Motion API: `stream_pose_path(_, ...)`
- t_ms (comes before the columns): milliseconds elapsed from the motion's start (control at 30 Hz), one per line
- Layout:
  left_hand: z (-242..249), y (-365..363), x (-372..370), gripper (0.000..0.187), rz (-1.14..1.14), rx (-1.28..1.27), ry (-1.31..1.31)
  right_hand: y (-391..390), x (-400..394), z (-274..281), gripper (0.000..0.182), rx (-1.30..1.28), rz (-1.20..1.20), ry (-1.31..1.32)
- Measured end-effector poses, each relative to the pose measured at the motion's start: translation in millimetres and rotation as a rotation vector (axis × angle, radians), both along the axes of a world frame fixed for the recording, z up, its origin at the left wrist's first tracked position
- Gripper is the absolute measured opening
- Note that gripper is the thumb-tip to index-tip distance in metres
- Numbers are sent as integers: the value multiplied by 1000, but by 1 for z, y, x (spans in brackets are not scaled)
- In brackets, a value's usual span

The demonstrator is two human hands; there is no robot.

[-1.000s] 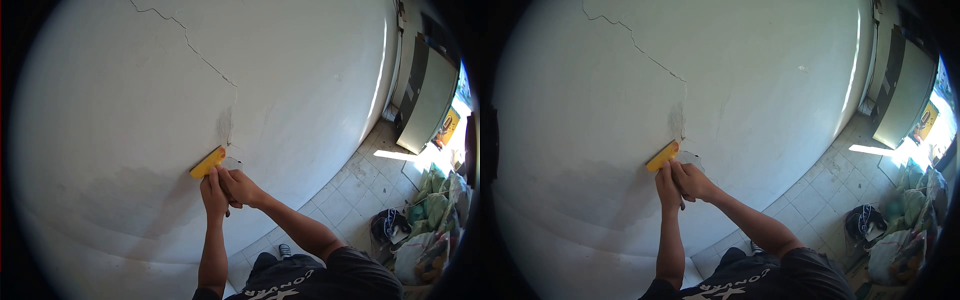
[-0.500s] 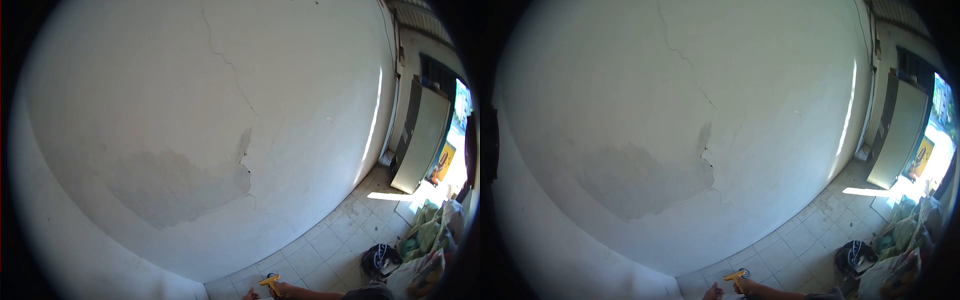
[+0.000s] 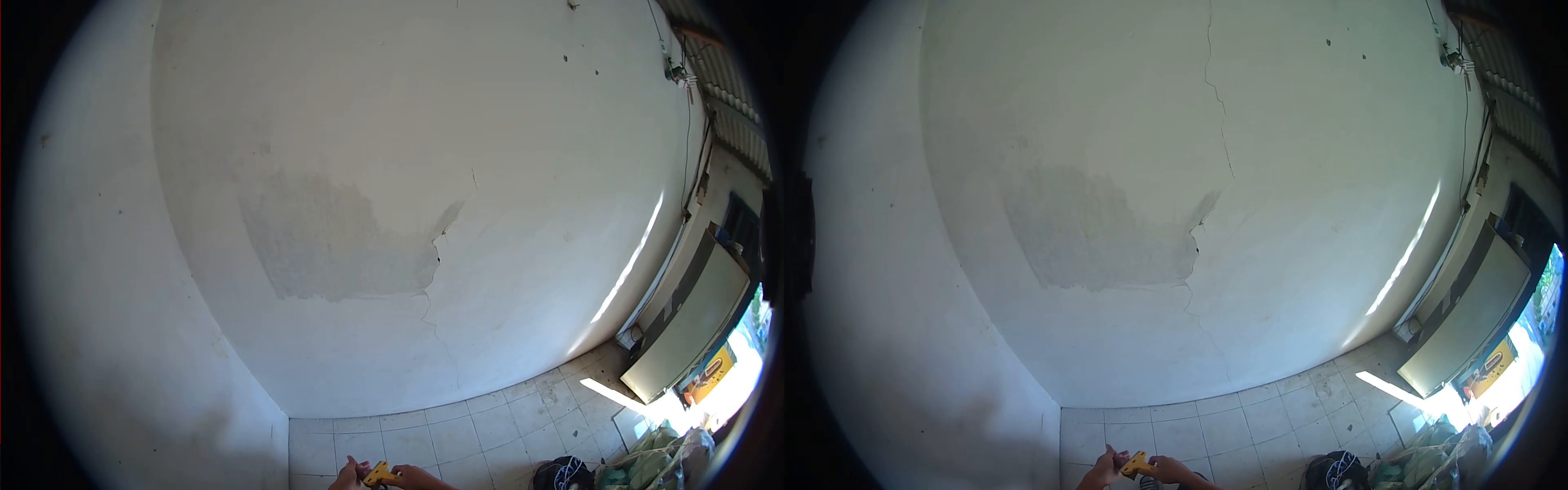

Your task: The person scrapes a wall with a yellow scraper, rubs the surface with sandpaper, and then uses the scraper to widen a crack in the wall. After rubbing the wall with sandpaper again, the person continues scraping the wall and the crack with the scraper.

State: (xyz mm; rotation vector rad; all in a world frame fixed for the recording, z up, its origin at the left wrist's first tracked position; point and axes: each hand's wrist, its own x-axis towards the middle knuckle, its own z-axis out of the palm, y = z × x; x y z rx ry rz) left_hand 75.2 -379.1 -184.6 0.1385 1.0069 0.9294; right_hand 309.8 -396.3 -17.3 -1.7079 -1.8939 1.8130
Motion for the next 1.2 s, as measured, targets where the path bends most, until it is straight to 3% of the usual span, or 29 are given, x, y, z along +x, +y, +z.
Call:
stream_pose_path(67,-4,-3,3,75,-135,164,134,-15,15,-106,73,365,22,-286)
stream_pose_path(100,7,-3,18,73,3,214,295,-18,30,-113,75,327,110,-338)
stream_pose_path(133,13,-2,22,73,10,216,299,-20,41,-110,75,332,116,-334)
stream_pose_path(200,26,-2,32,70,-136,383,663,-18,62,-102,72,36,67,-262)
stream_pose_path(233,44,-6,40,70,-134,377,666,-26,64,-34,70,-42,-44,-171)
stream_pose_path(300,90,-20,63,61,-302,283,996,-42,77,-12,69,9,-64,-95)
stream_pose_path(367,93,-27,95,59,-303,339,873,-50,94,5,67,44,-19,-25)
stream_pose_path(467,52,-29,138,60,-490,529,686,-82,135,-93,69,295,-74,-68)
stream_pose_path(500,58,-36,165,55,-398,578,595,-92,147,-84,69,287,-75,-60)
stream_pose_path(567,84,-39,212,49,-259,669,485,-110,172,-58,65,-237,-519,-23)
stream_pose_path(600,86,-39,228,48,-209,711,463,-119,181,-55,65,-248,-514,-19)
stream_pose_path(667,100,-44,249,46,-220,673,494,-135,196,-50,54,-458,-946,436)
stream_pose_path(700,113,-48,259,47,-200,615,488,-137,203,-26,43,-473,-960,554)
stream_pose_path(800,120,-69,281,49,-131,503,567,-131,205,11,42,-321,-922,714)
stream_pose_path(900,173,-84,288,46,-51,436,641,-113,222,-14,29,-206,-796,790)
stream_pose_path(1000,176,-92,282,45,58,328,459,-95,231,45,25,-397,-873,877)
stream_pose_path(1033,168,-90,279,46,76,367,533,-92,234,48,25,-409,-863,872)
stream_pose_path(1100,169,-94,275,47,49,402,534,-89,242,52,23,-108,-536,807)
stream_pose_path(1200,202,-94,275,43,-55,427,578,-92,230,88,32,25,-555,624)
